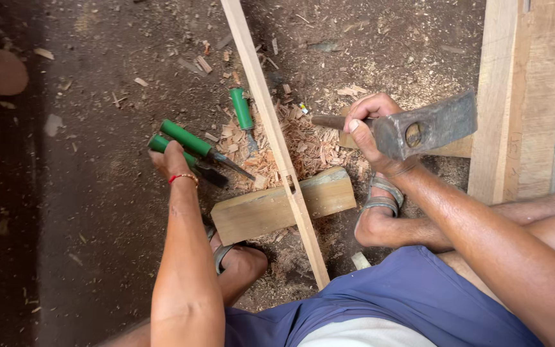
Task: The person carves a slot into a wooden plank using a chisel and a hammer while sitting on the ground.
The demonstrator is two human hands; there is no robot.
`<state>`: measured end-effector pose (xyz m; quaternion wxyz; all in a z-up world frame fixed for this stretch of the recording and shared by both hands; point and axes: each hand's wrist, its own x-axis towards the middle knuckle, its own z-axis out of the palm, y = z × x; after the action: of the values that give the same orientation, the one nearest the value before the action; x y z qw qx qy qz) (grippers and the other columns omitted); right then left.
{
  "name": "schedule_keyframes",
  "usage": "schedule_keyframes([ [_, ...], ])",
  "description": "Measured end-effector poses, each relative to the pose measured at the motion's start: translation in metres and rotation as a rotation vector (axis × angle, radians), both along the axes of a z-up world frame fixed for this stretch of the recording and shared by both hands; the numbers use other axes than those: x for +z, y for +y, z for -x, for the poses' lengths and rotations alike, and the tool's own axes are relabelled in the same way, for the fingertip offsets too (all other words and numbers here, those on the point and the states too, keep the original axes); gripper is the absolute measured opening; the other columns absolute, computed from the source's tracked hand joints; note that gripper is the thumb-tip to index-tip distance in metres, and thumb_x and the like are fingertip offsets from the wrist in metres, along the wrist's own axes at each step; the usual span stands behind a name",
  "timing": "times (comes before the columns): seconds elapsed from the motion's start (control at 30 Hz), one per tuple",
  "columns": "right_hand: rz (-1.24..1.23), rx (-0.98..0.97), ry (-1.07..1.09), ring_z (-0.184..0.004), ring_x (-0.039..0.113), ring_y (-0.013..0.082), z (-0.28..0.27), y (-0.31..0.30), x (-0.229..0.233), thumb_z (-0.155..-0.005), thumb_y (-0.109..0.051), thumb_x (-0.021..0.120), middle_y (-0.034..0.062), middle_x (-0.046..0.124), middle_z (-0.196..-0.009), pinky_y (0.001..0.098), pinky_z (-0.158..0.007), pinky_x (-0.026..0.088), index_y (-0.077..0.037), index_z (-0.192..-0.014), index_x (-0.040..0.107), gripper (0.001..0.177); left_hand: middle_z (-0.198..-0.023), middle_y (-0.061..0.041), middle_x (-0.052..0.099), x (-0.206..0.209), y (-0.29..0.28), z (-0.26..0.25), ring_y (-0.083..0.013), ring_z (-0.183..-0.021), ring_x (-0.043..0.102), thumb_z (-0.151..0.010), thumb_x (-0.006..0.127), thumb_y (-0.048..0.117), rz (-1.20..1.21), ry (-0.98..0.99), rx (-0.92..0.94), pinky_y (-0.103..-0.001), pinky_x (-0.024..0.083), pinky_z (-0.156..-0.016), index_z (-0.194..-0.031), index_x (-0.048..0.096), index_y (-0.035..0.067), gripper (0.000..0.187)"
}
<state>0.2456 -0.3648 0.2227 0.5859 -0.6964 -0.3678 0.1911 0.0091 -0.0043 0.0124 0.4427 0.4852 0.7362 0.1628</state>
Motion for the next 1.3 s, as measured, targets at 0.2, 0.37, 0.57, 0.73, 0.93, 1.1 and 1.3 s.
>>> schedule_keyframes([
  [0.2,0.124,-0.061,-0.098,-0.087,0.060,0.0121,-0.009,0.004,-0.006,-0.101,-0.017,0.064,0.0049,0.060,-0.096,0.0335,-0.075,0.057,-0.009,-0.102,0.053,0.014,-0.091,-0.008,0.062,0.074,-0.017,-0.017,-0.0220,-0.080,0.060,-0.070,0.056,0.005,0.271,-0.839,0.053,-0.045,0.049,-0.069,-0.117,0.053,0.008,0.048],
  [0.37,0.222,0.041,-0.098,-0.086,0.067,0.0127,-0.015,0.011,0.000,-0.096,-0.020,0.067,0.0061,0.066,-0.095,0.0361,-0.072,0.061,-0.009,-0.097,0.060,0.012,-0.095,-0.007,0.060,0.174,-0.073,-0.047,-0.0188,-0.080,0.058,-0.073,0.058,0.013,0.240,-0.920,-0.191,-0.044,0.055,-0.072,-0.117,0.053,0.012,0.044],
  [0.57,0.275,-0.017,0.059,-0.070,0.075,0.0164,0.005,0.011,0.065,-0.098,-0.031,0.071,0.0034,0.071,-0.079,0.0340,-0.064,0.065,-0.011,-0.087,0.064,0.024,-0.104,0.000,0.059,0.254,-0.141,-0.067,-0.0159,-0.095,0.063,-0.073,0.071,0.016,0.106,-0.908,-0.569,-0.042,0.063,-0.084,-0.122,0.052,0.021,0.053],
  [0.73,-0.024,-0.086,-0.156,-0.066,0.065,0.0116,0.022,-0.022,0.146,-0.108,-0.028,0.070,0.0026,0.059,-0.081,0.0302,-0.063,0.063,-0.010,-0.095,0.059,0.025,-0.100,-0.003,0.065,0.237,-0.183,-0.064,-0.0207,-0.097,0.065,-0.077,0.078,0.001,0.103,-1.241,-0.743,-0.040,0.058,-0.079,-0.110,0.047,0.017,0.048],
  [0.93,-0.136,-0.094,-0.209,-0.076,0.063,0.0097,0.035,-0.074,0.161,-0.115,-0.027,0.070,0.0026,0.064,-0.087,0.0248,-0.068,0.056,-0.010,-0.103,0.052,0.027,-0.092,-0.003,0.066,0.219,-0.198,-0.064,-0.0178,-0.086,0.068,-0.071,0.067,-0.004,0.098,-0.807,-1.169,-0.035,0.060,-0.070,-0.099,0.061,0.015,0.035],
  [1.1,-0.047,-0.237,-0.171,-0.081,0.064,0.0087,0.048,-0.072,0.133,-0.114,-0.020,0.071,0.0013,0.063,-0.090,0.0247,-0.072,0.058,-0.009,-0.105,0.053,0.023,-0.102,-0.001,0.067,0.239,-0.203,-0.076,-0.0149,-0.095,0.068,-0.079,0.068,-0.004,-0.461,-0.689,-1.257,-0.033,0.061,-0.077,-0.106,0.061,0.015,0.034],
  [1.3,-0.104,-0.263,0.020,-0.074,0.059,0.0063,0.057,-0.061,0.147,-0.103,-0.019,0.077,-0.0039,0.062,-0.089,0.0240,-0.064,0.053,-0.010,-0.106,0.062,0.018,-0.100,0.004,0.066,0.268,-0.199,-0.060,-0.0129,-0.095,0.067,-0.078,0.076,0.003,0.111,-0.808,-1.239,-0.033,0.059,-0.082,-0.103,0.064,0.014,0.030],
])
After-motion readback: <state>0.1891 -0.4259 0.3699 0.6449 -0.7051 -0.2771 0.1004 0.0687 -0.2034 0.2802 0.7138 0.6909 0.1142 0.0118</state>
